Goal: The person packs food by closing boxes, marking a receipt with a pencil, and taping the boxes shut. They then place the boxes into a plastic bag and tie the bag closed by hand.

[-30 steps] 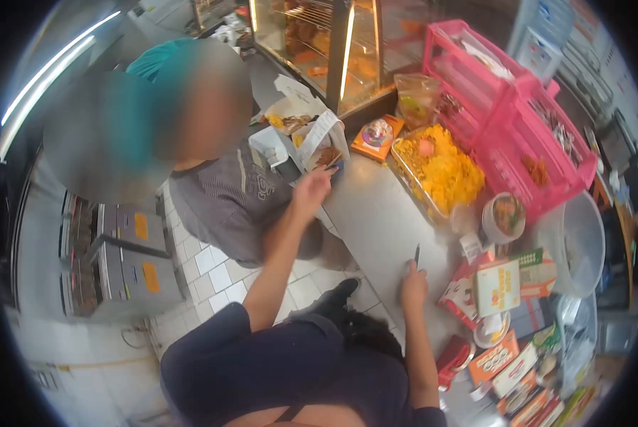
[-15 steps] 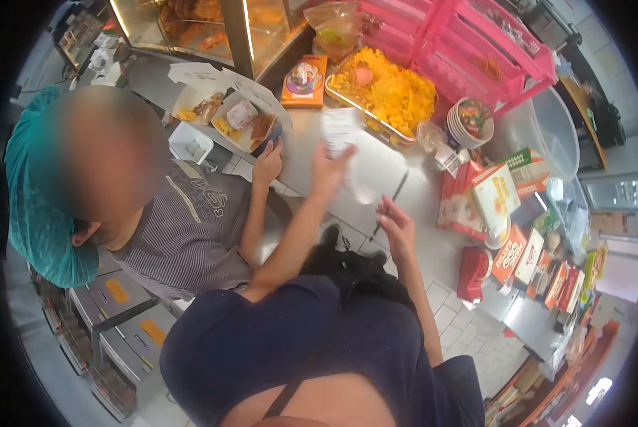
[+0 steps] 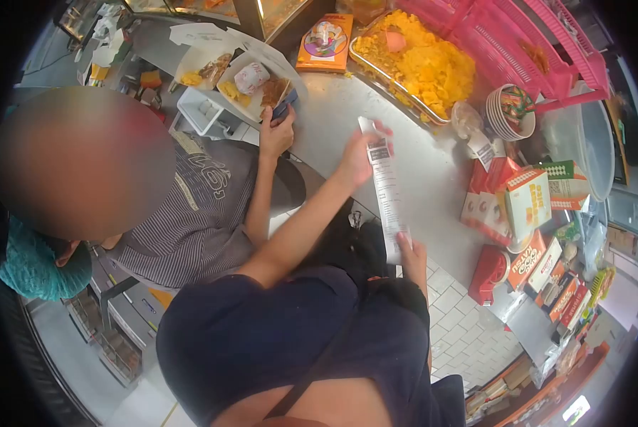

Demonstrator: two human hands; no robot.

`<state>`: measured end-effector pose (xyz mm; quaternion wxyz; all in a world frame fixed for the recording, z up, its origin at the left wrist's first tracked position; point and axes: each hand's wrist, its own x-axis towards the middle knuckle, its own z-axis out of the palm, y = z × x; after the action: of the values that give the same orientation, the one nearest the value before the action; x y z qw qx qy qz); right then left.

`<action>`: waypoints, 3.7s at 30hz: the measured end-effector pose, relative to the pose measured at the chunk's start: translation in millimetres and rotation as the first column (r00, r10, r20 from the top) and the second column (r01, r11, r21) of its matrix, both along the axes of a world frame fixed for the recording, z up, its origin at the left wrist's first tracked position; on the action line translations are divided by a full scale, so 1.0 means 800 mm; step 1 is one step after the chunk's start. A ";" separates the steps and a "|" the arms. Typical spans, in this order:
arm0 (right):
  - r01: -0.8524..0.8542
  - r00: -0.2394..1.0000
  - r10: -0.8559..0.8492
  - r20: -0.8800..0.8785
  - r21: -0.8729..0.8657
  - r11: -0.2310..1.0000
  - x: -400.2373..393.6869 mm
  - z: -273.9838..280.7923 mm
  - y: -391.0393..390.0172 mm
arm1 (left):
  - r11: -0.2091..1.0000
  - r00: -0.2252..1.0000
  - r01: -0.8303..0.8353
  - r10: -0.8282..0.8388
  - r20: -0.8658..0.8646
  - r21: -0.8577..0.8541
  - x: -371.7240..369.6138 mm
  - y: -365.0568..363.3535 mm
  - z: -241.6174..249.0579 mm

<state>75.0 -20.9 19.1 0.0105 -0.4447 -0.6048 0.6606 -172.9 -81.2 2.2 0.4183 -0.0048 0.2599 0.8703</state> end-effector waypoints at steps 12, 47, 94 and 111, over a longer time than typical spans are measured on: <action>-0.289 0.936 0.172 0.308 0.390 0.874 -0.101 0.001 0.045 | 0.450 0.055 -0.758 -0.677 -0.734 -0.472 0.034 -0.026 -0.023; -0.226 0.929 0.328 -0.172 0.439 0.870 -0.126 -0.017 0.068 | 0.408 -0.020 -0.610 -0.865 -0.501 -0.679 0.010 -0.022 -0.015; -0.566 0.818 0.464 0.341 0.627 0.535 -0.093 0.109 0.086 | 0.651 -0.093 -0.520 -0.686 -0.721 -0.553 0.028 0.003 -0.032; -0.884 0.467 0.321 0.824 0.431 0.179 -0.112 0.069 0.770 | 0.686 0.149 -0.277 -0.661 -0.735 -0.673 0.215 -0.026 0.041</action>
<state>-14.6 595.0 74.6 -0.2374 -0.2472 -0.9380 0.0524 -1.2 -102.4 35.3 0.2360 0.4336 0.7598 0.4230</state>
